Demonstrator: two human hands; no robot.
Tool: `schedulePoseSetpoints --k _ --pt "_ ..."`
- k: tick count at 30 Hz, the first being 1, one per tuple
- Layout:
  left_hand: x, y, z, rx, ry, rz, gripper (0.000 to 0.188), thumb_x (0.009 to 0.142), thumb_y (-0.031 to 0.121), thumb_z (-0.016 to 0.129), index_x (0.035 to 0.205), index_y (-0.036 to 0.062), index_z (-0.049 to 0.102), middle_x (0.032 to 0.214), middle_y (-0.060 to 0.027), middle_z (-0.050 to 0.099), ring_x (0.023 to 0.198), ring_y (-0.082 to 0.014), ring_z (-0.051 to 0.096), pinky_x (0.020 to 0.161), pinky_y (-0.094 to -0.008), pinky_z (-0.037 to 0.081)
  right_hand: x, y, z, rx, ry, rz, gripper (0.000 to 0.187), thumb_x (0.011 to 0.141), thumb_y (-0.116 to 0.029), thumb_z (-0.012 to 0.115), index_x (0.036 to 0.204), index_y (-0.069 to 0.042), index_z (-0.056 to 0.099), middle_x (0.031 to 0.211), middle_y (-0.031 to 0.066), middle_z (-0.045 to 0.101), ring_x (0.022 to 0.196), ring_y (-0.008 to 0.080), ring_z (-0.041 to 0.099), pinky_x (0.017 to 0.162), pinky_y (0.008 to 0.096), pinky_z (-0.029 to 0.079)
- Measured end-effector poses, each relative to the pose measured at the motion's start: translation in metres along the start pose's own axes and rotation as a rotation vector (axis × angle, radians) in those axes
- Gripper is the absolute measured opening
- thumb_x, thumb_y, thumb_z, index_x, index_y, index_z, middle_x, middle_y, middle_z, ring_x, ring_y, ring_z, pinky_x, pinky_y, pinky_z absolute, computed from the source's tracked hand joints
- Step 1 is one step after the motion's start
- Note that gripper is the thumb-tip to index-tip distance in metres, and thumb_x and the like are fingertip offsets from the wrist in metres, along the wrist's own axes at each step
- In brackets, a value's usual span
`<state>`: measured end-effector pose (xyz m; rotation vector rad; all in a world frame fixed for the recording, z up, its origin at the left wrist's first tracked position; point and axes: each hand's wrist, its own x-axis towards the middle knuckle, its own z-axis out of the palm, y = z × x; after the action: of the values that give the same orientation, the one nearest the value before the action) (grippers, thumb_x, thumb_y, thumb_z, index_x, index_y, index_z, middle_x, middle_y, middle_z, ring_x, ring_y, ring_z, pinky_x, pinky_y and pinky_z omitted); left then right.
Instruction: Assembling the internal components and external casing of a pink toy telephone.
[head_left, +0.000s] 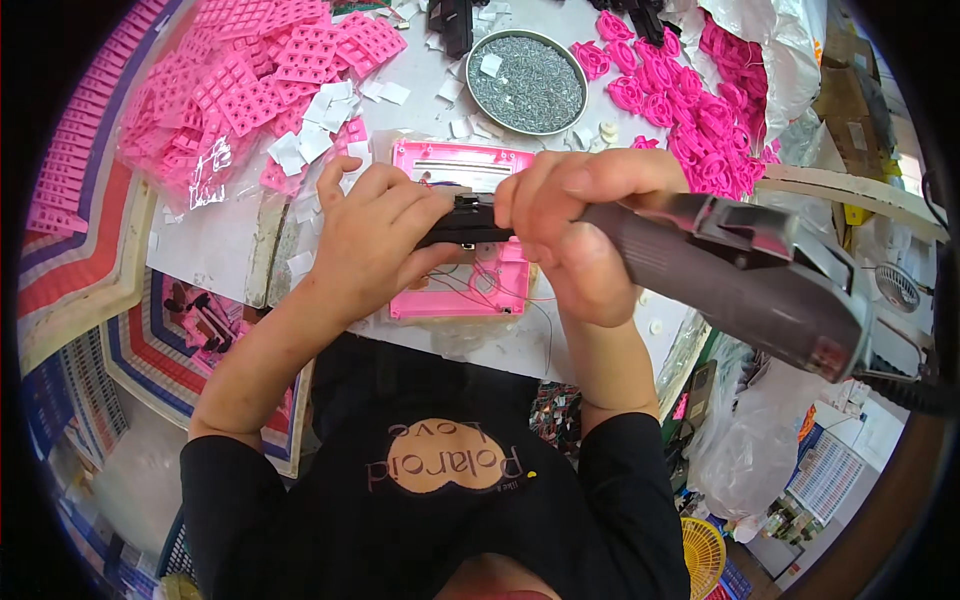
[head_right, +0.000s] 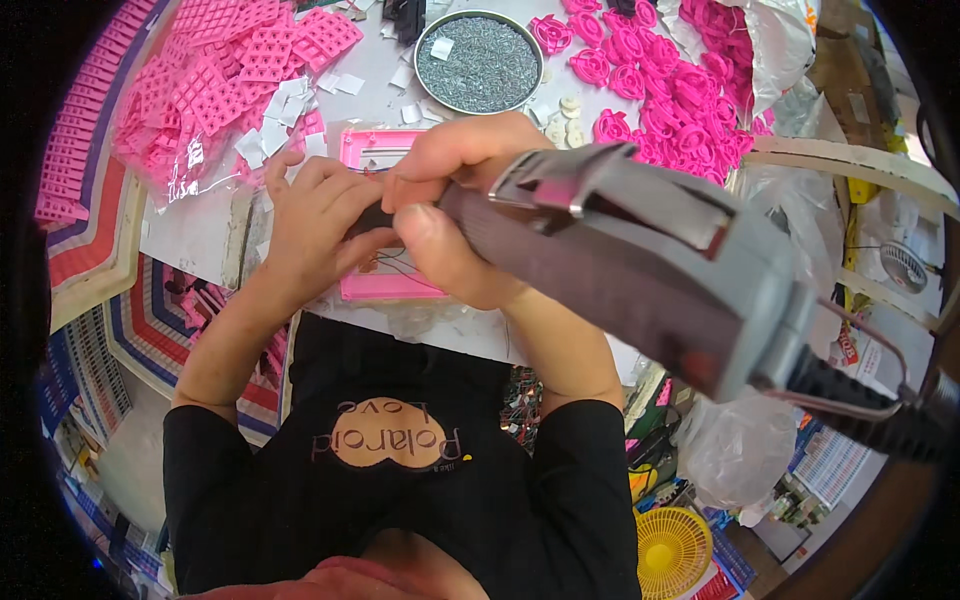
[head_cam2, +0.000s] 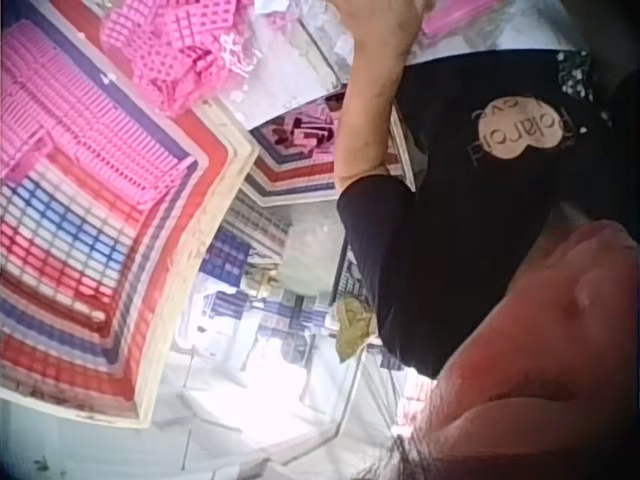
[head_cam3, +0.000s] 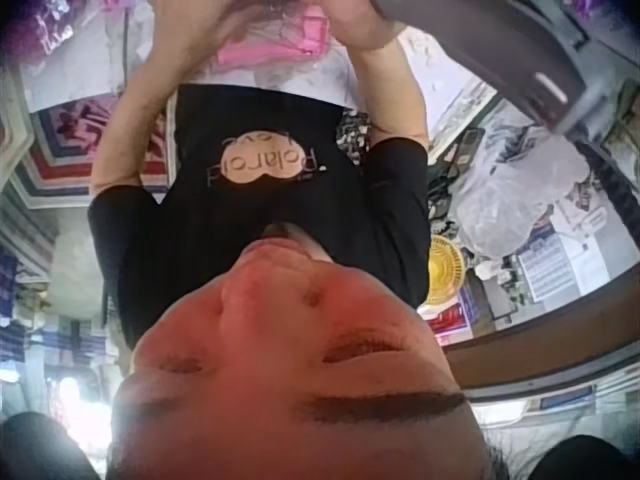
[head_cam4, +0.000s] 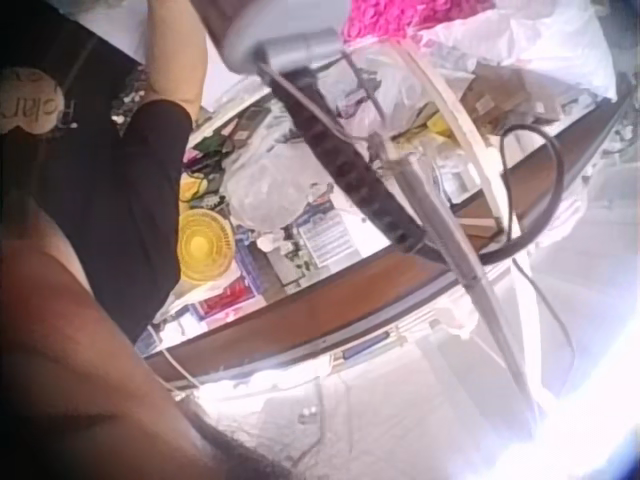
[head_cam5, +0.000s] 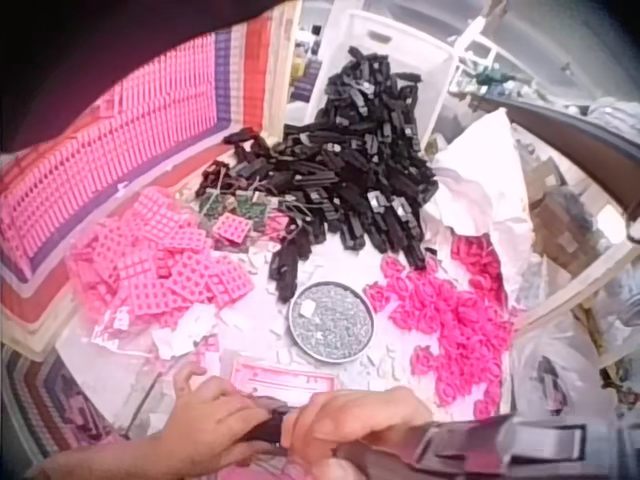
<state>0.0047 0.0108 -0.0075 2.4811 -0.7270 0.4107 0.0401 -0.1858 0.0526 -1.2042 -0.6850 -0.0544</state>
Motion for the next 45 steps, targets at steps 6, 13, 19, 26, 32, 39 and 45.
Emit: schedulePoseSetpoints --k 6,13,19,26,32,39,45 --pt "-0.003 -0.004 0.0 -0.04 0.012 0.019 0.045 0.068 0.037 0.081 0.105 0.0159 0.066 0.097 0.0046 0.066 0.092 -0.0168 0.058 0.096 -0.0486 0.027 -0.004 0.008 0.009 -0.01 -0.005 0.057 0.03 0.093 -0.016 0.065 0.112 -0.004 0.045 0.066 0.0053 0.052 0.059 0.0153 0.05 0.062 0.038 0.05" --pt "-0.004 -0.005 0.002 -0.059 0.048 0.019 0.045 0.067 0.037 0.082 0.102 0.0153 0.065 0.096 0.0055 0.065 0.091 -0.016 0.057 0.095 -0.0475 0.028 -0.003 0.014 0.01 -0.064 -0.073 0.047 0.027 0.093 -0.013 0.065 0.109 -0.004 0.045 0.068 0.0062 0.054 0.06 0.0155 0.051 0.063 0.0386 0.051" --pt "-0.003 -0.004 0.001 -0.034 0.033 0.037 0.045 0.066 0.035 0.083 0.102 0.0151 0.065 0.093 0.0069 0.064 0.091 -0.015 0.056 0.096 -0.0469 0.028 -0.002 0.021 0.007 -0.006 -0.116 -0.034 0.027 0.084 0.004 0.065 0.108 0.002 0.052 0.08 0.0097 0.064 0.069 0.0103 0.061 0.061 0.0245 0.049" --pt "-0.003 -0.004 0.002 -0.034 0.068 0.069 0.046 0.066 0.032 0.083 0.102 0.0128 0.064 0.094 0.0062 0.064 0.09 -0.0157 0.056 0.096 -0.047 0.03 0.0 0.018 0.012 -0.152 -0.1 0.007 0.02 0.08 0.003 0.07 0.096 -0.002 0.057 0.072 0.0064 0.062 0.06 0.0125 0.06 0.056 0.0268 0.048" --pt "-0.004 -0.008 0.002 -0.09 0.036 0.085 0.045 0.066 0.031 0.083 0.103 0.0121 0.065 0.096 0.0051 0.064 0.09 -0.0164 0.056 0.096 -0.0477 0.03 0.007 0.017 0.011 -0.255 -0.294 0.039 0.022 0.086 -0.001 0.065 0.1 -0.001 0.049 0.074 0.0106 0.059 0.065 0.0208 0.059 0.069 0.0397 0.056" --pt "-0.001 -0.004 -0.002 -0.073 0.014 -0.009 0.046 0.071 0.036 0.081 0.105 0.0104 0.065 0.1 0.0019 0.065 0.107 -0.0207 0.055 0.105 -0.0531 0.024 0.011 0.016 -0.01 -0.021 -0.14 0.275 0.079 0.07 -0.012 0.084 0.137 0.003 0.045 0.102 0.0136 0.063 0.094 0.0215 0.06 0.088 0.0373 0.051" --pt "-0.003 -0.015 0.009 -0.234 0.038 -0.13 0.059 0.078 0.039 0.077 0.123 0.0076 0.054 0.109 -0.0053 0.065 0.113 -0.0256 0.054 0.108 -0.0551 0.02 -0.026 0.022 -0.036 -0.973 -0.4 0.136 0.046 0.075 -0.018 0.079 0.119 -0.009 0.065 0.098 0.0104 0.065 0.087 0.0295 0.062 0.072 0.0378 0.052"
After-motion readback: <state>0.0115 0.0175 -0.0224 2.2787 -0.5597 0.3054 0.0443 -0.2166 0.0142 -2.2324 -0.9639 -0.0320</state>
